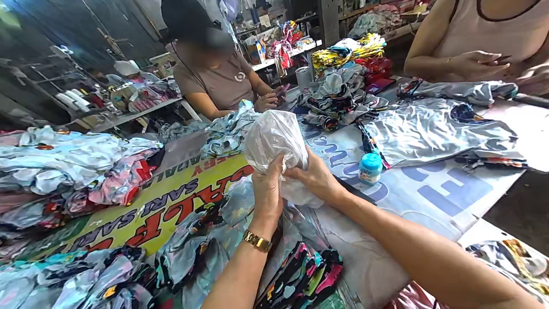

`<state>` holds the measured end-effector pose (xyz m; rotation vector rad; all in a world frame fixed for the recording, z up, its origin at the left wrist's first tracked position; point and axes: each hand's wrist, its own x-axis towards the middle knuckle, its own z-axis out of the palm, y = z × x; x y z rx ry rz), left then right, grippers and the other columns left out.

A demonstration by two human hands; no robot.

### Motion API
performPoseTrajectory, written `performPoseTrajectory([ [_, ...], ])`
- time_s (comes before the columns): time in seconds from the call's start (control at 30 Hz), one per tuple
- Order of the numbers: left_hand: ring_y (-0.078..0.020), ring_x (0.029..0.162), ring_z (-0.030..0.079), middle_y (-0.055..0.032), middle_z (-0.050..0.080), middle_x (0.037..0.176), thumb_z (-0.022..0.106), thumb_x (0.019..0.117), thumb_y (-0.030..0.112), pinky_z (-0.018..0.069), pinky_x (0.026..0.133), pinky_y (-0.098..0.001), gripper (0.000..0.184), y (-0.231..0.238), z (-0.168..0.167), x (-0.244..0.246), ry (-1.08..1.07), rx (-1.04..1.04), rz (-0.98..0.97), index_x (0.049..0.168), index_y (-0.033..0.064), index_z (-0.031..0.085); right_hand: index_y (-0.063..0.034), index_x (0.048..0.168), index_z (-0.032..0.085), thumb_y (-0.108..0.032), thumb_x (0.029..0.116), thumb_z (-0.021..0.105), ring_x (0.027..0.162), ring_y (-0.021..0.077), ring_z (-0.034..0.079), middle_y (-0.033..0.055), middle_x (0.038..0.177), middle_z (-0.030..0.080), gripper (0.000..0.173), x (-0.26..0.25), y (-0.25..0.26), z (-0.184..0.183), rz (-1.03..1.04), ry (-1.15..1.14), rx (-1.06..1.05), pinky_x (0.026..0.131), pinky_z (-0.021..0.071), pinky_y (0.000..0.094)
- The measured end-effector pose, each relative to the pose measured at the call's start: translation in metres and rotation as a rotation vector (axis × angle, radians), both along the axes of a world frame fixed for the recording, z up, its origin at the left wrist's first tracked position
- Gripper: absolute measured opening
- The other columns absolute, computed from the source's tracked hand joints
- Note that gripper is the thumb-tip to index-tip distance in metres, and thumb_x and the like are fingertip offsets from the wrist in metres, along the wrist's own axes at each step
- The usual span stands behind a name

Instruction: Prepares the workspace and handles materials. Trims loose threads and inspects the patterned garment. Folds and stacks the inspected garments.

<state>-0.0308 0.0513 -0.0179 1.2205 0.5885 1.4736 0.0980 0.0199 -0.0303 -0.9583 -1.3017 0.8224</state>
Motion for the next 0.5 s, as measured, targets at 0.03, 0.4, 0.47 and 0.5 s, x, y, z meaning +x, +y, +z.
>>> performPoseTrajectory([
  [0.03, -0.0142, 0.092, 0.072, -0.0062, 0.074, 0.100, 0.068, 0.0985, 0.013, 0.0603, 0.086, -0.0342, 0.017, 0.001, 0.001, -0.001, 0.002, -0.012, -0.002, 0.114, 0.0063, 0.069, -0.0035, 0.133, 0.053, -0.011, 0.0924, 0.074, 0.091, 0.0143, 0.071, 0.0098, 0.102, 0.071, 0.046, 0.001, 0.000, 0.001, 0.032, 0.014, 0.011, 0.083, 0.0606, 0.0333],
  [0.4, -0.0137, 0.085, 0.073, -0.0051, 0.073, 0.092, 0.064, 0.1017, 0.021, 0.0627, 0.078, -0.0340, 0.017, 0.002, 0.004, -0.005, -0.005, -0.072, 0.028, 0.112, 0.0080, 0.066, -0.0014, 0.105, 0.069, 0.000, 0.0884, 0.074, 0.081, 0.0120, 0.071, 0.0067, 0.090, 0.073, 0.018, -0.003, -0.005, 0.001, 0.437, 0.192, -0.378, 0.076, 0.0609, 0.0296],
  [0.47, -0.0145, 0.089, 0.073, -0.0057, 0.073, 0.096, 0.062, 0.1027, 0.019, 0.0624, 0.081, -0.0346, 0.018, 0.004, 0.006, -0.007, -0.004, -0.102, 0.018, 0.117, 0.0076, 0.065, -0.0025, 0.103, 0.069, -0.002, 0.0933, 0.066, 0.082, 0.0085, 0.069, 0.0038, 0.090, 0.072, 0.010, -0.002, -0.007, 0.002, 0.382, 0.110, -0.305, 0.077, 0.0590, 0.0276],
  [0.5, -0.0151, 0.091, 0.072, -0.0063, 0.073, 0.099, 0.062, 0.1028, 0.018, 0.0618, 0.082, -0.0351, 0.019, 0.007, 0.006, -0.009, -0.009, -0.112, 0.008, 0.119, 0.0073, 0.064, -0.0026, 0.105, 0.069, -0.004, 0.0969, 0.061, 0.084, 0.0072, 0.067, 0.0029, 0.092, 0.071, 0.011, -0.001, -0.008, 0.004, 0.345, 0.046, -0.265, 0.079, 0.0571, 0.0268],
])
